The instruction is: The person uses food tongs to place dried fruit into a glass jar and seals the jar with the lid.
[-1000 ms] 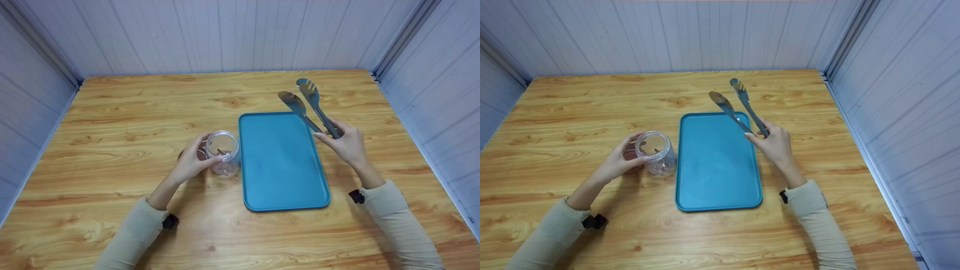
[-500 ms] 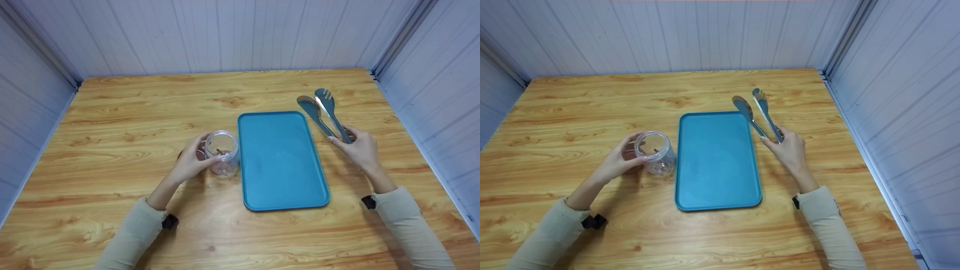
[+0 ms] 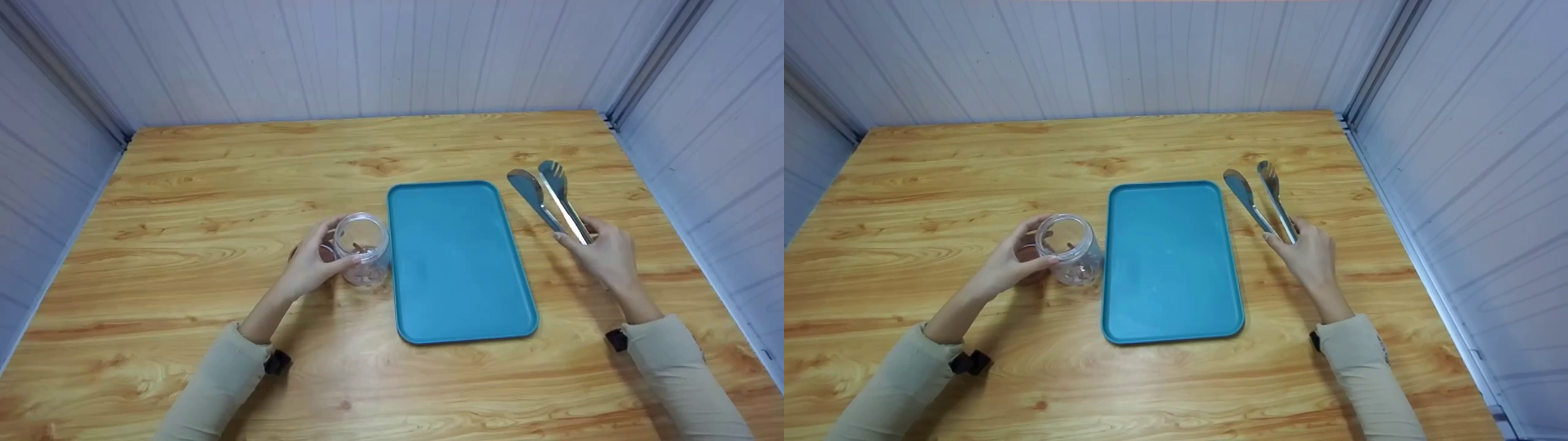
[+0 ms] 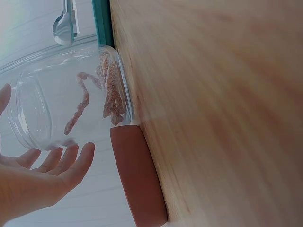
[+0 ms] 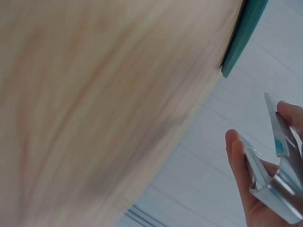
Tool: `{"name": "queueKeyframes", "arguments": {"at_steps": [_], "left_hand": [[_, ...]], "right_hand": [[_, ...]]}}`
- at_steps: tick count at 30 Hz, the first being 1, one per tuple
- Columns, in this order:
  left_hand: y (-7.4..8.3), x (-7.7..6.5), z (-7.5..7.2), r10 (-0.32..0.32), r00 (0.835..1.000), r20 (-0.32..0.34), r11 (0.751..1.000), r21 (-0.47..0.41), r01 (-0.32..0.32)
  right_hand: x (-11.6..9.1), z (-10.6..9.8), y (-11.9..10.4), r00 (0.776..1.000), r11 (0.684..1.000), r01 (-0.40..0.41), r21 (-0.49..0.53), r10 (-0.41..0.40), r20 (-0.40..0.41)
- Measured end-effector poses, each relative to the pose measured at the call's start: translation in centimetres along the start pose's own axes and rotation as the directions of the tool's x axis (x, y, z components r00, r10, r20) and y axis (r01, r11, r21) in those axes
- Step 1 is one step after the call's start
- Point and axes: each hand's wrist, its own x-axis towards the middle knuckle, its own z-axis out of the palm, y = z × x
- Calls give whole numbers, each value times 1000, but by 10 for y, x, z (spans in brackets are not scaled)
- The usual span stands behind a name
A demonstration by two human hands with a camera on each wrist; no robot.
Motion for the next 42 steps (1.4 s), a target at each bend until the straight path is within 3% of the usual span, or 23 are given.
{"name": "queueKeyframes", "arguments": {"at_steps": [2,7,14,18,28,34,42], "left_hand": [[2,0,0,-2,1000,-1,1000,-5,2],[24,-5,0,-30,1000,8,999,-14,30],[16,-3,1,-2,1000,6,1000,18,2],[34,-8,0,-38,999,8,999,-10,38],[2,0,0,-10,1000,-1,1000,9,10],[0,0,0,-1,1000,-5,1000,6,1],[0,1,1,-7,1000,-1,1000,1,7]], "right_hand": [[-1,0,3,1000,1000,3,-14,-3,-2],[-2,0,8,1000,999,16,-49,-16,17],[-2,-3,13,999,992,23,-126,-18,43],[-2,-6,15,998,988,4,-155,7,70],[1,-9,24,996,976,28,-215,-8,91],[2,-10,25,992,974,15,-225,14,126],[4,-11,20,965,969,-36,-246,98,245]]}}
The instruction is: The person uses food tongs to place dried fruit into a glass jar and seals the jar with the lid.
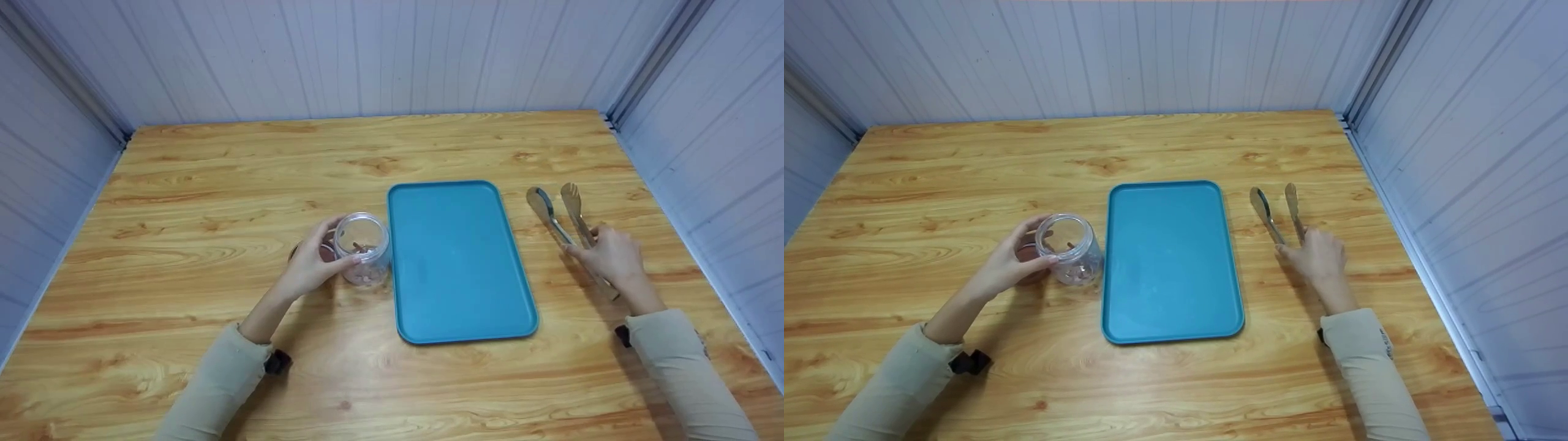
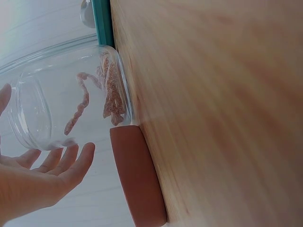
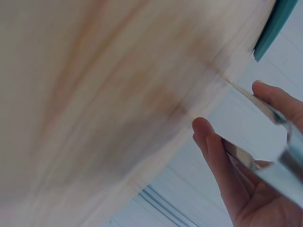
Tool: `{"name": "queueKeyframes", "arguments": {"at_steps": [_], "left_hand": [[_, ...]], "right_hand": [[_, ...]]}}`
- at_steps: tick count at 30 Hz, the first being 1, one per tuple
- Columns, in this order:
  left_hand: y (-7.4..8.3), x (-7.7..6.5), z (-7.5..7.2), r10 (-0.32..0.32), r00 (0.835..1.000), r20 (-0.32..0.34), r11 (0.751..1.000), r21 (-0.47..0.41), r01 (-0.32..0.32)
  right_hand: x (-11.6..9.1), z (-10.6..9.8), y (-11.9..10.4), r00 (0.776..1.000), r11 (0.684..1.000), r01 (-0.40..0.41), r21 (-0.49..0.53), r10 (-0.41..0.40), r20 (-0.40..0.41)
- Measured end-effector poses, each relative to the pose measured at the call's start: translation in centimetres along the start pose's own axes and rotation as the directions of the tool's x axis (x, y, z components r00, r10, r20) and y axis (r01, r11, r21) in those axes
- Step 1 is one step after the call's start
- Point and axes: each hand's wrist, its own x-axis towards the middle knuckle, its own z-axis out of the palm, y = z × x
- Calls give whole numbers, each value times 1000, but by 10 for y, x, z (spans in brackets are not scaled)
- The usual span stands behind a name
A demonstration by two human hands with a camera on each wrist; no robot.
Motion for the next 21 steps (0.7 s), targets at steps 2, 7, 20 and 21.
{"name": "queueKeyframes", "arguments": {"at_steps": [2,7,20,21], "left_hand": [[0,0,0,-3,1000,-1,1000,1,3],[2,-1,0,-9,1000,1,1000,19,9],[1,0,1,2,1000,-8,1000,13,-2],[1,0,1,-1,1000,-7,1000,12,1]], "right_hand": [[1,1,-1,1000,1000,-9,-7,9,23],[2,2,-1,998,1000,-20,-17,21,54],[4,5,3,997,999,13,-33,-10,83],[4,5,2,996,999,12,-34,-9,86]]}}
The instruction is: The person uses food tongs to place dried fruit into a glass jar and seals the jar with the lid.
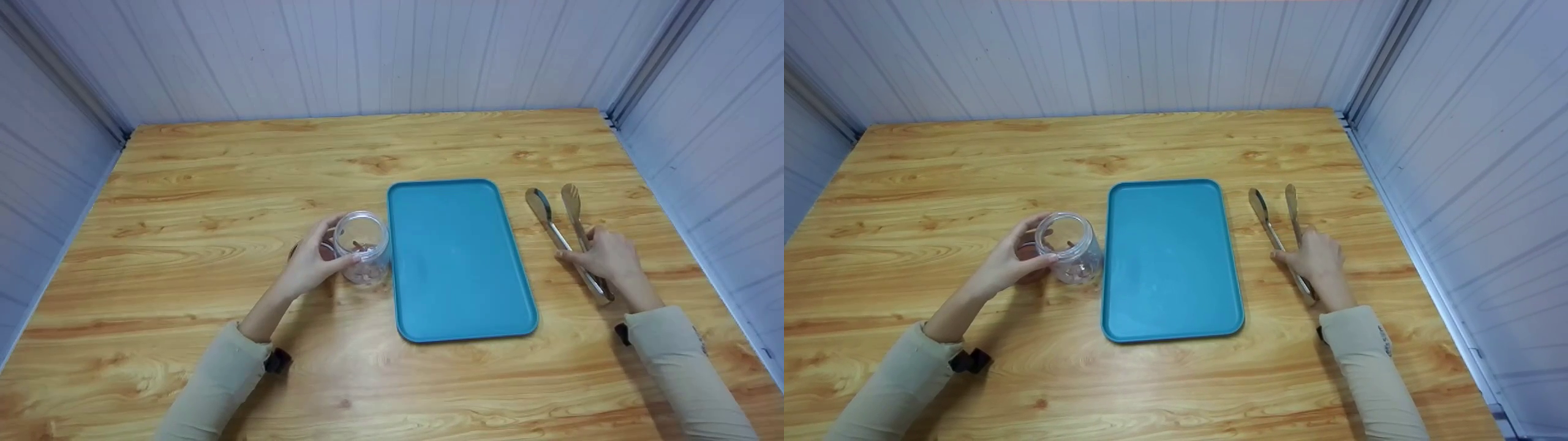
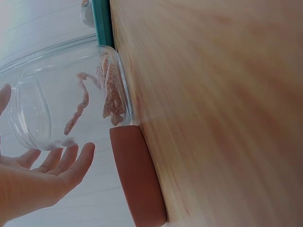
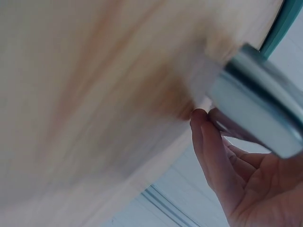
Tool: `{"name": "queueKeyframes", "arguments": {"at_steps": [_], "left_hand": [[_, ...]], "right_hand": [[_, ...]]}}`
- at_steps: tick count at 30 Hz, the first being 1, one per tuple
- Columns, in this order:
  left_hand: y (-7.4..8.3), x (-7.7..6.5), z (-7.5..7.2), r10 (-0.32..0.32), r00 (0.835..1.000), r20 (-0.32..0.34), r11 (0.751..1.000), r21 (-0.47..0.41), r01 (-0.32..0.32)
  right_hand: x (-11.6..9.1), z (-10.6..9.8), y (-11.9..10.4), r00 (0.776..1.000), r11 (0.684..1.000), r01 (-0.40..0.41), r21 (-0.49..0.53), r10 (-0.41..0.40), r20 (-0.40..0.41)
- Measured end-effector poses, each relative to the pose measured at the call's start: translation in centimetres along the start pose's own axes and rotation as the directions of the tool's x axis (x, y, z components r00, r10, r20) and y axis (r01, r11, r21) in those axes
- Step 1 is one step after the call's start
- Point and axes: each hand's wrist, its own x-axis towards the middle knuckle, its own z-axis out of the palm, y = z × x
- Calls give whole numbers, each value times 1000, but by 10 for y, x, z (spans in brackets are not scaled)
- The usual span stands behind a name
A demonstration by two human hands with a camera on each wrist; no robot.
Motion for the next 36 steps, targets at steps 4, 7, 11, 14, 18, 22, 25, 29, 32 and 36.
{"name": "queueKeyframes", "arguments": {"at_steps": [4,7,11,14,18,22,25,29,32,36], "left_hand": [[0,0,-1,-8,1000,8,1000,-4,8],[10,-2,-1,-17,1000,12,1000,-7,17],[11,-2,-1,-30,999,21,1000,-4,31],[1,0,-1,-23,999,23,1000,-9,24],[1,0,-3,-25,999,24,1000,-7,26],[2,0,-4,-29,999,28,1000,3,29],[2,0,-5,-25,999,31,1000,11,25],[2,-1,-5,-26,999,30,1000,15,25],[5,-1,-5,-35,999,28,999,9,35],[19,-4,-6,-42,999,30,999,13,41]], "right_hand": [[0,-1,-1,1000,1000,-2,-11,2,13],[-1,-3,-2,1000,1000,-9,-13,9,30],[-4,-7,-3,999,1000,-24,-12,24,42],[-6,-13,-7,1000,1000,-24,1,24,11],[-9,-19,-17,998,998,15,57,-11,-66],[-9,-22,-30,990,986,72,151,-53,-127],[-7,-21,-42,983,964,126,233,-90,-160],[-4,-16,-58,970,917,213,337,-155,-189],[-1,-12,-71,956,873,276,401,-205,-211],[2,-6,-87,936,819,346,458,-264,-234]]}}
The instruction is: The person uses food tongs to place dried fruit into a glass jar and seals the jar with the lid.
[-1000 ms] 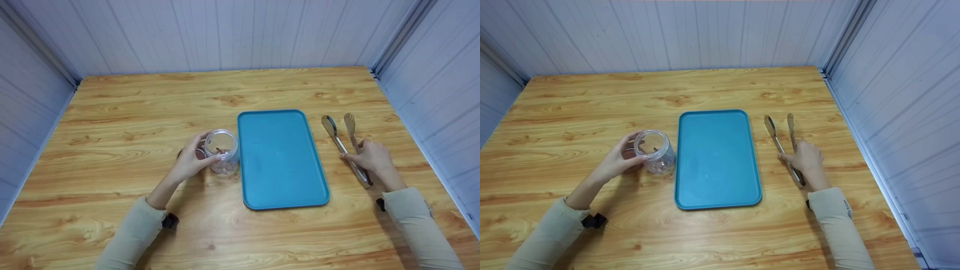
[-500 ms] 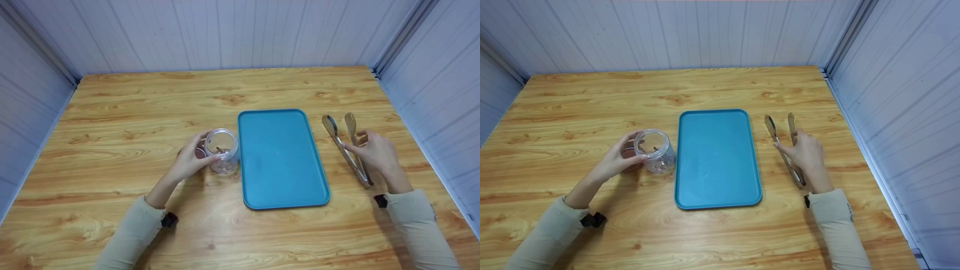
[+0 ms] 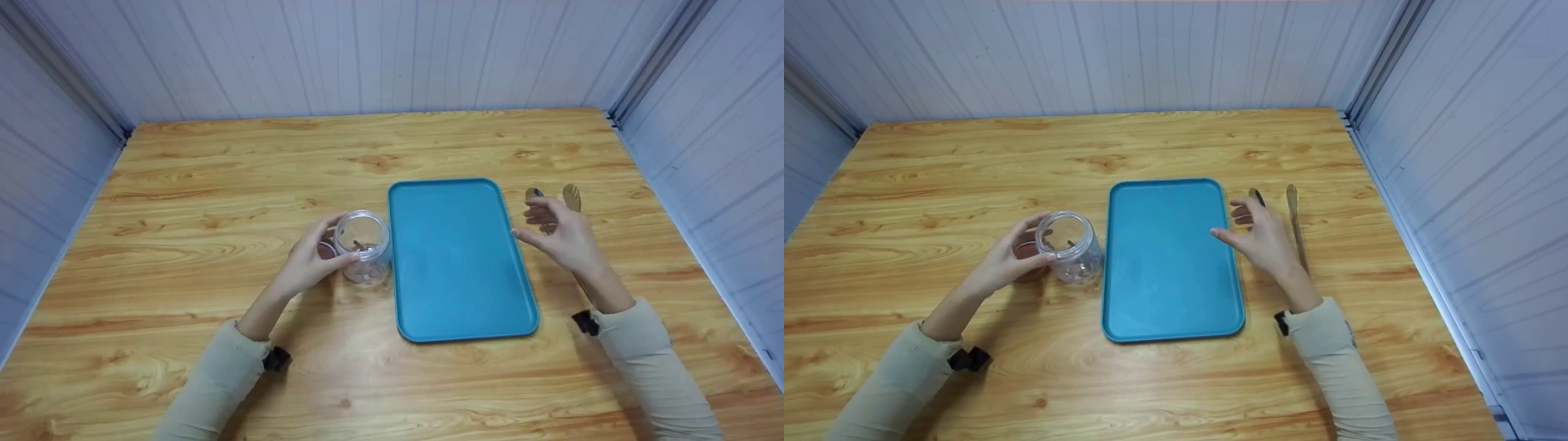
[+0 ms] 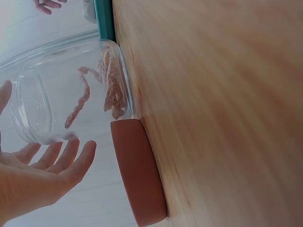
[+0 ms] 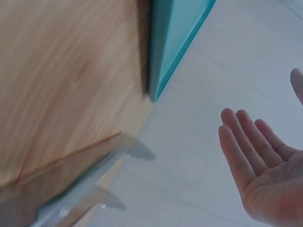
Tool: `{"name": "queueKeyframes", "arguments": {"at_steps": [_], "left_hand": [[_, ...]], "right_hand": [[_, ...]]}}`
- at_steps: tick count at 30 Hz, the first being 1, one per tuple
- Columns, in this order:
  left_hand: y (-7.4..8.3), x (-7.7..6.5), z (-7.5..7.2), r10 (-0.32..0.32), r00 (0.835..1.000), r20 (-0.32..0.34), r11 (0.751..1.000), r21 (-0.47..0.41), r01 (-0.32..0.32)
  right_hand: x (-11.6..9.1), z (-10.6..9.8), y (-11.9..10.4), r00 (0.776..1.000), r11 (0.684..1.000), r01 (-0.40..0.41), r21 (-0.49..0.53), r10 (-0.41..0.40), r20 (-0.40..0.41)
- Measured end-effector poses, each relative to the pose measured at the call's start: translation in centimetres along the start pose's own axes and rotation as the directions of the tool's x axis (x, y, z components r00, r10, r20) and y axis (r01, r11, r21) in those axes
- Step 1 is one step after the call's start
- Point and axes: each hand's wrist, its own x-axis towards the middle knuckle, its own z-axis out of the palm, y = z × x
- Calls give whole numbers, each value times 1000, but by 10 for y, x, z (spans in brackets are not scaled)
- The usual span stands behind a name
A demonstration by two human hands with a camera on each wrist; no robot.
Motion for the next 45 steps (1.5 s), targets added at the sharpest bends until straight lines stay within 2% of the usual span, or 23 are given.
{"name": "queueKeyframes", "arguments": {"at_steps": [4,6,13,19,28,34,41,45], "left_hand": [[14,-4,0,-7,1000,6,1000,15,7],[14,-4,0,-7,1000,7,1000,11,7],[-14,3,1,22,1000,-1,1000,10,-22],[-19,5,1,53,999,-11,999,2,-53],[-18,5,1,38,999,-7,999,-8,-38],[-19,5,1,45,999,-6,999,-7,-45],[17,-5,-1,-14,1000,11,1000,7,14],[11,-3,-2,-8,1000,18,1000,-22,9]], "right_hand": [[4,12,-8,998,997,52,62,-54,33],[6,18,-11,995,992,85,97,-90,52],[11,36,-32,972,959,200,203,-220,82],[13,42,-67,953,930,244,275,-282,107],[23,59,-84,922,893,289,346,-357,151],[29,73,-94,907,881,271,388,-368,203],[35,90,-100,903,876,212,433,-346,257],[40,104,-89,897,881,196,430,-338,283]]}}
